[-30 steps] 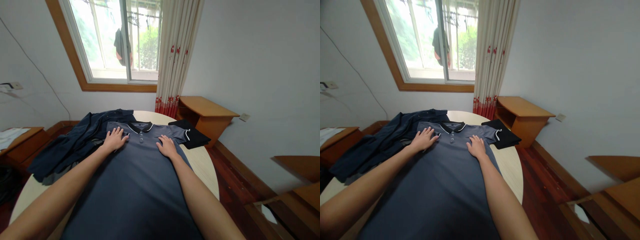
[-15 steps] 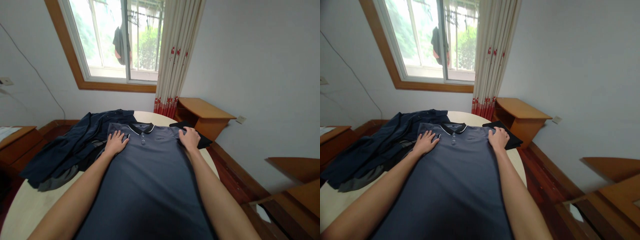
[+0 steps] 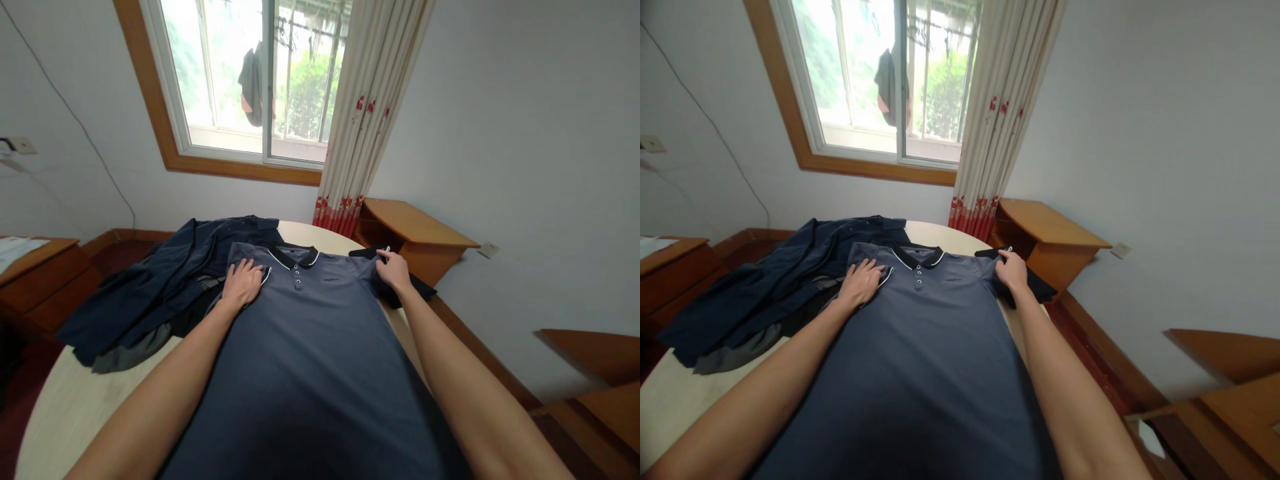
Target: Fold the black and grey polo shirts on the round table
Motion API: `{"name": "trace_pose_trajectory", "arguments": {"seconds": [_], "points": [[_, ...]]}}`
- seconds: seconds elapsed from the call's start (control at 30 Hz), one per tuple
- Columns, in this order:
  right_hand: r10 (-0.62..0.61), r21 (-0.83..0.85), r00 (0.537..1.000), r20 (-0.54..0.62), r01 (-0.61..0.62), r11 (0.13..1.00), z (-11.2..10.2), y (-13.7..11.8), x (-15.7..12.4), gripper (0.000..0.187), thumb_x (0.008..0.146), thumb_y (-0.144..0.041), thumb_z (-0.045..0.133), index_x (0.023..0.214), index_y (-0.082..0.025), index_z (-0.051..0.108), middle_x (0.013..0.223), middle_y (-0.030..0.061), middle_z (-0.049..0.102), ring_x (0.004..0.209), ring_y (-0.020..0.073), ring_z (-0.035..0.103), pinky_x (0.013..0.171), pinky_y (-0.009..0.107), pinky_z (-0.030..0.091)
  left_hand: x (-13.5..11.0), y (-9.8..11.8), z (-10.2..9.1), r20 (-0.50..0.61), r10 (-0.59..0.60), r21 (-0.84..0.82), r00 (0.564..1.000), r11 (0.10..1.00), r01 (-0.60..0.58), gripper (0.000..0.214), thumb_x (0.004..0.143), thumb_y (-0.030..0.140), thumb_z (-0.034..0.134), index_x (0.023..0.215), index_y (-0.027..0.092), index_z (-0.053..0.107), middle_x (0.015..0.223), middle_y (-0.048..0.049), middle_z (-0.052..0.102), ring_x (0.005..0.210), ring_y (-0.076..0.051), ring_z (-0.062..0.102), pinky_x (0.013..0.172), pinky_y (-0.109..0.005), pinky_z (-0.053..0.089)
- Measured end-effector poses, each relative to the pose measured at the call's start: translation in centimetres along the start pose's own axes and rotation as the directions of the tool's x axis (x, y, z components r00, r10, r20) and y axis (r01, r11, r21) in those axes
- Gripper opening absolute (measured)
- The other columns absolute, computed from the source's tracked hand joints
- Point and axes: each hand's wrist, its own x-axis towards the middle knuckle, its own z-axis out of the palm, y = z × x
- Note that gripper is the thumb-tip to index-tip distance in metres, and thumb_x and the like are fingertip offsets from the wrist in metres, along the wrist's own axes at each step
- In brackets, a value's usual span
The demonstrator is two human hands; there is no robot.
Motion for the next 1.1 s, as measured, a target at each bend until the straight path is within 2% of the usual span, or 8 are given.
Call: {"name": "trace_pose_trajectory", "arguments": {"seconds": [0.13, 0.23, 0.3, 0.43, 0.5, 0.63, 0.8, 1.1], "points": [[-0.265, -0.071, 0.962, 0.067, 0.270, 0.960, 0.1, -4.0, -3.4, 0.058, 0.091, -0.023, 0.052, 0.149, -0.021, 0.048, 0.154, 0.0117, 0.043, 0.114, 0.0294, 0.062, 0.096, 0.035, 0.047, 0.0, -0.1, 0.1, -0.006, -0.005, -0.020, 1.000, 1.000, 0.005, 0.059, 0.102, 0.035, 0.016, 0.146, 0.023, 0.053, 0.159, -0.0062, 0.039, 0.152, -0.025, 0.024, 0.123, -0.049, 0.016], [-0.409, -0.065, 0.859, 0.308, 0.448, 0.892, 1.1, -6.4, -5.9, 0.066, 0.086, -0.034, 0.064, 0.150, -0.028, 0.047, 0.161, 0.0072, 0.034, 0.119, 0.0311, 0.060, 0.099, 0.037, 0.047, 0.1, -0.2, 0.3, -0.017, -0.006, -0.018, 1.000, 1.000, 0.006, 0.058, 0.102, 0.036, 0.017, 0.145, 0.024, 0.054, 0.159, -0.0051, 0.040, 0.151, -0.025, 0.025, 0.122, -0.049, 0.016], [-0.443, -0.017, 0.806, 0.392, 0.488, 0.873, 1.8, -7.3, -6.7, 0.059, 0.087, -0.045, 0.064, 0.144, -0.031, 0.054, 0.157, 0.0051, 0.042, 0.123, 0.0303, 0.058, 0.101, 0.037, 0.046, 0.1, -0.2, 0.4, -0.017, -0.002, -0.018, 1.000, 1.000, 0.001, 0.058, 0.102, 0.036, 0.017, 0.144, 0.024, 0.055, 0.159, -0.0054, 0.040, 0.151, -0.026, 0.025, 0.122, -0.050, 0.016], [-0.333, -0.077, 0.893, 0.303, 0.372, 0.925, 3.0, -7.5, -5.6, 0.045, 0.100, -0.045, 0.041, 0.131, -0.024, 0.065, 0.136, 0.0113, 0.062, 0.123, 0.0292, 0.058, 0.100, 0.039, 0.045, 0.1, -0.3, 0.3, -0.007, 0.003, -0.021, 1.000, 1.000, -0.003, 0.058, 0.102, 0.036, 0.017, 0.144, 0.025, 0.055, 0.159, -0.0055, 0.038, 0.152, -0.026, 0.023, 0.122, -0.050, 0.015], [-0.222, -0.164, 0.932, 0.287, 0.276, 0.947, 3.7, -7.0, -4.1, 0.041, 0.099, -0.038, 0.044, 0.128, -0.020, 0.068, 0.132, 0.0166, 0.063, 0.122, 0.0326, 0.059, 0.099, 0.043, 0.046, 0.0, -0.3, 0.2, 0.001, 0.004, -0.023, 1.000, 1.000, -0.004, 0.058, 0.102, 0.037, 0.017, 0.145, 0.026, 0.055, 0.160, -0.0051, 0.038, 0.152, -0.026, 0.023, 0.122, -0.050, 0.015], [-0.088, -0.160, 0.945, 0.315, 0.144, 0.976, 5.6, -5.5, -0.4, 0.045, 0.093, -0.030, 0.055, 0.136, -0.021, 0.063, 0.134, 0.0179, 0.062, 0.119, 0.0314, 0.062, 0.098, 0.040, 0.047, 0.0, -0.2, 0.1, 0.010, -0.006, -0.017, 1.000, 1.000, 0.006, 0.058, 0.103, 0.039, 0.017, 0.144, 0.027, 0.055, 0.159, -0.0037, 0.039, 0.152, -0.026, 0.024, 0.122, -0.050, 0.016], [-0.104, -0.098, 0.945, 0.309, 0.141, 0.985, 7.9, -5.0, 2.7, 0.044, 0.088, -0.018, 0.055, 0.131, -0.016, 0.067, 0.128, 0.0142, 0.068, 0.118, 0.0267, 0.063, 0.098, 0.031, 0.047, 0.0, -0.1, 0.2, -0.003, 0.000, -0.002, 1.000, 1.000, 0.000, 0.056, 0.102, 0.037, 0.019, 0.144, 0.027, 0.055, 0.159, -0.0045, 0.039, 0.151, -0.026, 0.024, 0.122, -0.051, 0.017], [-0.092, -0.243, 0.986, 0.137, 0.123, 0.962, 8.9, -6.8, 0.3, 0.050, 0.092, -0.021, 0.046, 0.139, -0.005, 0.053, 0.149, 0.0246, 0.045, 0.131, 0.0350, 0.047, 0.106, 0.047, 0.039, -0.1, 0.5, -0.1, 0.032, -0.007, 0.015, 0.999, 1.000, 0.006, 0.056, 0.099, 0.036, 0.026, 0.147, 0.023, 0.052, 0.161, -0.0070, 0.034, 0.152, -0.028, 0.021, 0.123, -0.052, 0.013]]}}
